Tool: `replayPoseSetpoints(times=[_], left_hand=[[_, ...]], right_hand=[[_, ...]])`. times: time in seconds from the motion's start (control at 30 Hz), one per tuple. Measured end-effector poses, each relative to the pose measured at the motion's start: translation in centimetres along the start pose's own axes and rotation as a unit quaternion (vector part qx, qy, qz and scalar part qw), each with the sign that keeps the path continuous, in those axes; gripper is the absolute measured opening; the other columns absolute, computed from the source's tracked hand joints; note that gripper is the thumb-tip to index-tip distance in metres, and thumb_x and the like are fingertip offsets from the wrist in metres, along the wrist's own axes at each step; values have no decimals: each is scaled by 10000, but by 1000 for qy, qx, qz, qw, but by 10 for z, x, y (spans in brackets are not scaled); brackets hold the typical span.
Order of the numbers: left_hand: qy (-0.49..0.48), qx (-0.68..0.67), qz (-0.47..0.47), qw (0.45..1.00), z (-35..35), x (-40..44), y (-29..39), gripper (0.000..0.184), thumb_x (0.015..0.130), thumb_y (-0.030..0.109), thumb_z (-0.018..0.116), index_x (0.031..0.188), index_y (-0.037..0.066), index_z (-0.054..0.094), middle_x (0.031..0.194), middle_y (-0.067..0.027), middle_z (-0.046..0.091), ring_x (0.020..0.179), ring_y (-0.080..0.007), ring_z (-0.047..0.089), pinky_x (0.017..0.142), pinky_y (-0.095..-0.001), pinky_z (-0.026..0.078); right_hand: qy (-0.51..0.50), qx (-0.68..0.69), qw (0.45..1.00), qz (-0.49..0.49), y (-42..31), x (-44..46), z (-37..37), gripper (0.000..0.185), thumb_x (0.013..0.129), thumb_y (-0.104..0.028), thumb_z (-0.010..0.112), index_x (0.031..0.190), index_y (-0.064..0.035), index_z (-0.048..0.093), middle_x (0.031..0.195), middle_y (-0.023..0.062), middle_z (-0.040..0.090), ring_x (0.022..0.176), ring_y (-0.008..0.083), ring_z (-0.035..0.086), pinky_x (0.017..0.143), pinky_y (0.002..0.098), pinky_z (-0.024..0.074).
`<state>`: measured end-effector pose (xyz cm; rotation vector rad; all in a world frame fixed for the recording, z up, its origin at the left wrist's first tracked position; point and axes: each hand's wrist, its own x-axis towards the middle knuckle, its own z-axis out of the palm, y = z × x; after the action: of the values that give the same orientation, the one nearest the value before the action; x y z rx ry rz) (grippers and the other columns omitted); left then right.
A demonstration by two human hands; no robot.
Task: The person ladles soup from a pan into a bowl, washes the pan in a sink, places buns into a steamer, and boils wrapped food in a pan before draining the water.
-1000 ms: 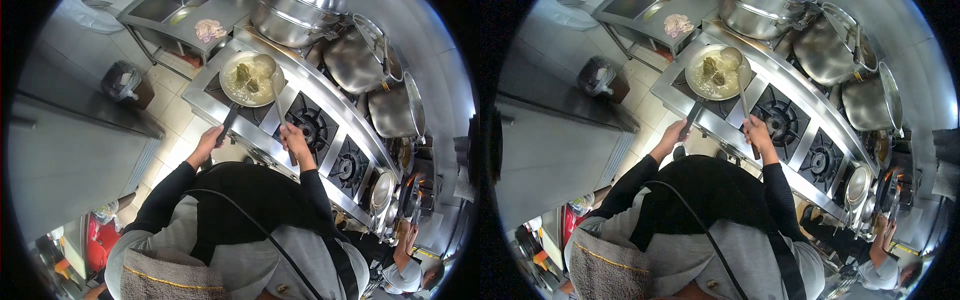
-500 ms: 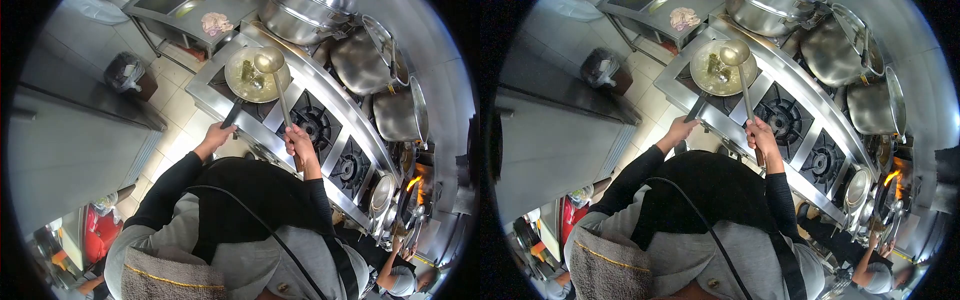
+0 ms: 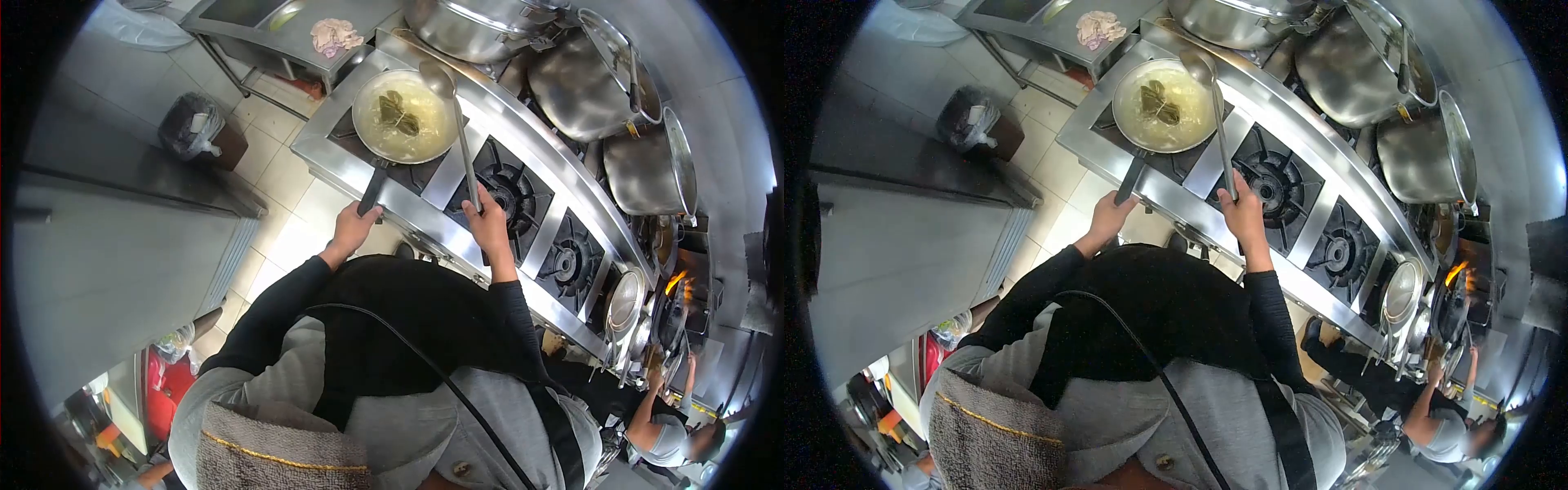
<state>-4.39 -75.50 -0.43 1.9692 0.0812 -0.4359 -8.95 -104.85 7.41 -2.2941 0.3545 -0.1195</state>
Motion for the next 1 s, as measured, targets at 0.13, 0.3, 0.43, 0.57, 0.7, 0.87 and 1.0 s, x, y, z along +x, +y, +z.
replayPoseSetpoints(times=[0.13,0.3,0.43,0.57,0.7,0.87,1.0], left_hand=[[-29,-17,-12,999,-4,4,-2,403,914,408,698,896,10,642,677,-29,566,619,-125,535,584,-328,449],[-79,-187,-80,976,-15,2,-4,431,941,435,674,1044,17,658,756,-21,588,651,-108,544,615,-279,471],[-39,-293,-135,946,-29,-3,-38,464,957,468,645,1122,35,627,827,-26,591,690,-101,559,631,-258,474],[0,-277,-184,943,-50,-17,-79,453,959,467,638,1110,41,612,867,-53,611,710,-122,585,631,-266,477],[55,-226,-219,948,-69,-35,-145,455,956,459,639,1090,25,614,860,-67,611,676,-131,571,607,-267,471],[75,-154,-260,950,-88,-64,-190,447,951,441,643,1029,2,624,817,-64,605,667,-128,543,593,-271,451],[81,-182,-259,945,-83,-66,-180,424,946,431,651,1011,12,632,801,-52,600,674,-124,538,596,-275,442]], right_hand=[[-65,99,991,59,12,3,9,296,939,-153,658,1182,5,599,928,179,683,773,259,676,666,331,530],[-178,461,830,258,-23,-5,-1,61,999,-123,571,978,-103,517,711,-18,473,482,41,390,385,206,305],[-180,496,804,272,-37,-13,-22,68,995,-124,582,1040,-102,536,732,-12,499,480,35,393,377,195,302],[-186,446,836,260,-39,-20,-31,147,984,-121,601,1120,-83,564,704,-31,473,478,33,401,382,191,310],[-180,332,900,217,-42,-30,-33,443,972,-132,621,1396,-60,510,682,-50,434,472,18,390,383,195,312],[-109,104,987,52,-23,-34,-31,516,950,-145,652,1431,-29,506,906,109,693,720,203,665,661,317,525],[-8,20,999,-32,-11,-21,-20,528,911,-153,689,1393,-4,533,1167,269,678,1067,369,690,932,378,503]])
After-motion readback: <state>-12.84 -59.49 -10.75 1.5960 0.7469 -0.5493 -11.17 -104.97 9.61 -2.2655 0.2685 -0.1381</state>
